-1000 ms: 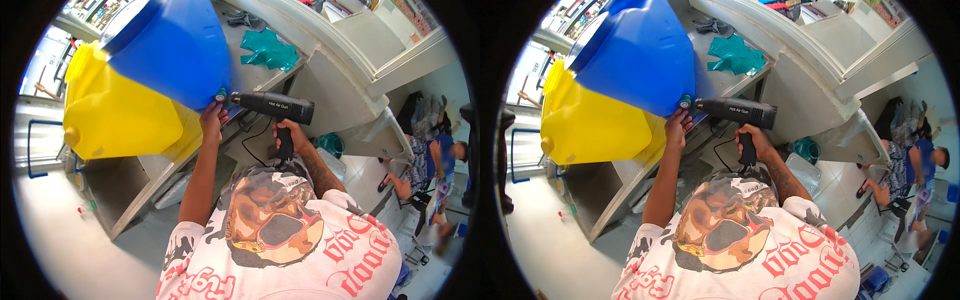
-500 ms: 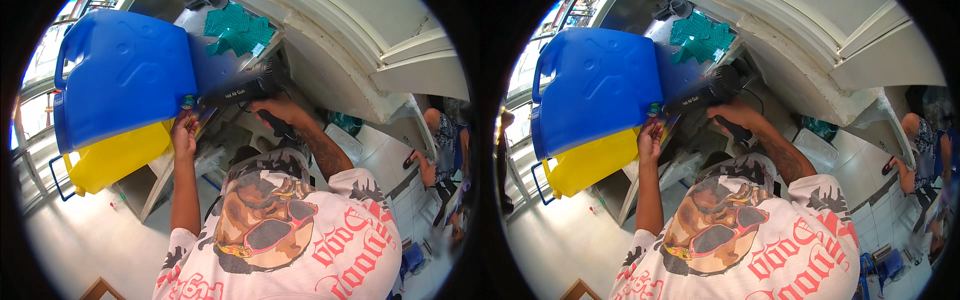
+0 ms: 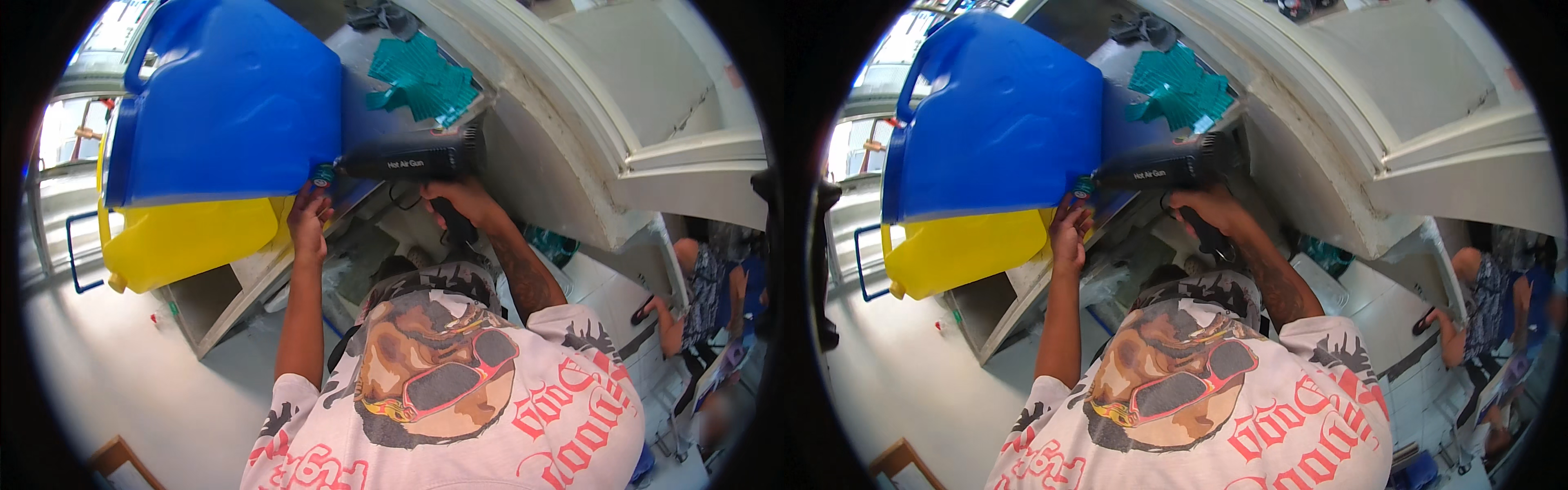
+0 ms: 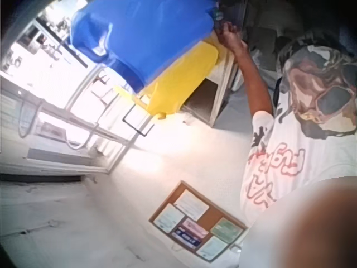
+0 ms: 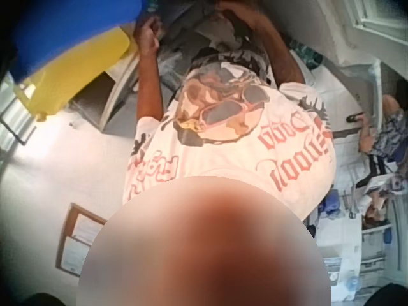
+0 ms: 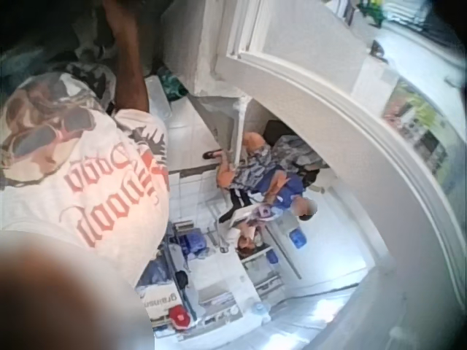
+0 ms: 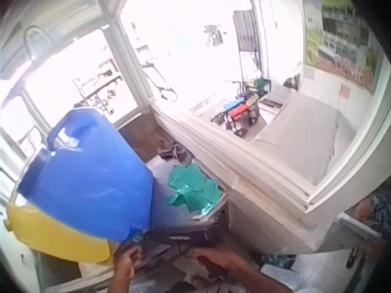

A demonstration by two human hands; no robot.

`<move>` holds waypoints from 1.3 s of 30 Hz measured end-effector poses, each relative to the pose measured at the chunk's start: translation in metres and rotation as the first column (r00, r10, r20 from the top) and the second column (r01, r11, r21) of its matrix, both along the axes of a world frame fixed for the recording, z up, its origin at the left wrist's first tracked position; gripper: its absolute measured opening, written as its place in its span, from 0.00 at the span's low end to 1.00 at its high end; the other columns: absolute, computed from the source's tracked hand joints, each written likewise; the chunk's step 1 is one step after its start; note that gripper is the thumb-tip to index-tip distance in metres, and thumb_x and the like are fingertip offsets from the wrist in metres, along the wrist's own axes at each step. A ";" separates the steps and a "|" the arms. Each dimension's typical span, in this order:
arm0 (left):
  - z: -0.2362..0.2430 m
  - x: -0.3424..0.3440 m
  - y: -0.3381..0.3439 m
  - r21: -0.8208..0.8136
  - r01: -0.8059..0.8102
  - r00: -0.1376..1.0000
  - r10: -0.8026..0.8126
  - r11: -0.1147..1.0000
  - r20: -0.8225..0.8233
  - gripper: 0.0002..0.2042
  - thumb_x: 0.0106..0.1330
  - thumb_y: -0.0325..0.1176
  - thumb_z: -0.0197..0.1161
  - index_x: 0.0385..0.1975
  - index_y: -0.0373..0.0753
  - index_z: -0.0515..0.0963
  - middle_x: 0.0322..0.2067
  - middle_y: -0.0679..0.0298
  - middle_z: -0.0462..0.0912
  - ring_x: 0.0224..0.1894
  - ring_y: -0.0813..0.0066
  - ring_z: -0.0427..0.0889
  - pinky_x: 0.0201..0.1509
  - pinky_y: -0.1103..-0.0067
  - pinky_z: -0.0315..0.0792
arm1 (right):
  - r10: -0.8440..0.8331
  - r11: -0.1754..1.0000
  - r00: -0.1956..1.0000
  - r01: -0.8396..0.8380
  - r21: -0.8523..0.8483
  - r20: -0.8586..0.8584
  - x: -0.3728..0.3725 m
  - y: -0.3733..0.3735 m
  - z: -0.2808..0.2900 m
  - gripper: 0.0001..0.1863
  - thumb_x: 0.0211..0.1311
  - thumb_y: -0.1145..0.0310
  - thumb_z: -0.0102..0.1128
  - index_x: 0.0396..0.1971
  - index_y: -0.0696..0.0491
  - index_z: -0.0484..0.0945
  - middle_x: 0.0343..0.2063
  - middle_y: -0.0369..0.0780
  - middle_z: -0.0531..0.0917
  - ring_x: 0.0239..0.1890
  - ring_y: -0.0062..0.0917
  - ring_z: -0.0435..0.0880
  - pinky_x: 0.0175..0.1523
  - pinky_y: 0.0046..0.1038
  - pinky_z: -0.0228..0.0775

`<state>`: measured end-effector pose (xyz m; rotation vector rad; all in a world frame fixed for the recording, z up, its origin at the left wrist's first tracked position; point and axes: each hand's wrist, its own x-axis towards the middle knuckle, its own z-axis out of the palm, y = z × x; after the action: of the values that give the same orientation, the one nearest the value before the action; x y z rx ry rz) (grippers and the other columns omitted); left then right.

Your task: The person pours water from a blue container into a sink, then wipes the container with a cloth. They use a hot air gun to heat and attach a green plastic piece to the container's spout area, pressing it into place.

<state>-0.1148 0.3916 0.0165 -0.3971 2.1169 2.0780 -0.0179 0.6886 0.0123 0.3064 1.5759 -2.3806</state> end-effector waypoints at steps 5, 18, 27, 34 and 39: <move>-0.020 0.000 -0.008 -0.185 0.088 0.976 -0.122 0.979 -0.183 0.23 0.68 0.27 0.58 0.65 0.41 0.73 0.52 0.64 0.83 0.42 0.79 0.81 0.44 0.78 0.76 | 0.065 0.993 0.995 -0.057 0.100 -0.081 0.001 0.005 0.017 0.11 0.56 0.67 0.62 0.35 0.58 0.78 0.21 0.40 0.80 0.13 0.23 0.77 0.18 0.26 0.70; -0.086 0.004 -0.005 -0.342 0.116 0.874 -0.259 0.933 -0.410 0.19 0.66 0.26 0.59 0.58 0.38 0.79 0.46 0.63 0.86 0.39 0.81 0.82 0.41 0.81 0.77 | 0.051 0.908 0.979 0.036 0.418 -0.196 0.046 0.001 0.023 0.08 0.55 0.71 0.64 0.35 0.56 0.80 0.23 0.38 0.81 0.18 0.22 0.79 0.24 0.24 0.72; -0.089 0.025 0.000 -0.220 0.114 0.895 -0.196 0.969 -0.400 0.12 0.70 0.27 0.57 0.51 0.35 0.81 0.35 0.67 0.84 0.34 0.84 0.79 0.37 0.85 0.71 | 0.411 0.264 0.724 0.487 0.833 -0.554 0.093 0.021 0.007 0.29 0.42 0.63 0.80 0.47 0.54 0.81 0.44 0.44 0.84 0.48 0.40 0.81 0.58 0.38 0.72; -0.097 0.030 0.000 -0.180 0.122 0.911 -0.182 0.976 -0.369 0.11 0.69 0.26 0.57 0.47 0.35 0.82 0.31 0.67 0.83 0.33 0.84 0.78 0.37 0.84 0.70 | 0.424 0.211 0.744 0.474 0.855 -0.517 0.087 0.010 -0.003 0.30 0.41 0.62 0.80 0.48 0.54 0.81 0.47 0.45 0.83 0.51 0.41 0.79 0.59 0.38 0.70; -0.083 0.028 0.002 -0.252 0.101 0.844 -0.217 0.962 -0.490 0.11 0.69 0.26 0.57 0.47 0.36 0.82 0.30 0.69 0.82 0.30 0.84 0.77 0.33 0.83 0.69 | 0.044 0.575 0.868 0.382 0.724 -0.494 0.070 -0.011 0.003 0.21 0.48 0.64 0.76 0.41 0.57 0.82 0.35 0.41 0.85 0.34 0.29 0.84 0.41 0.33 0.76</move>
<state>-0.0863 0.3932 -0.0670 0.3594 2.5702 2.0210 0.0517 0.6781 0.0155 0.0355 2.9660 -1.7170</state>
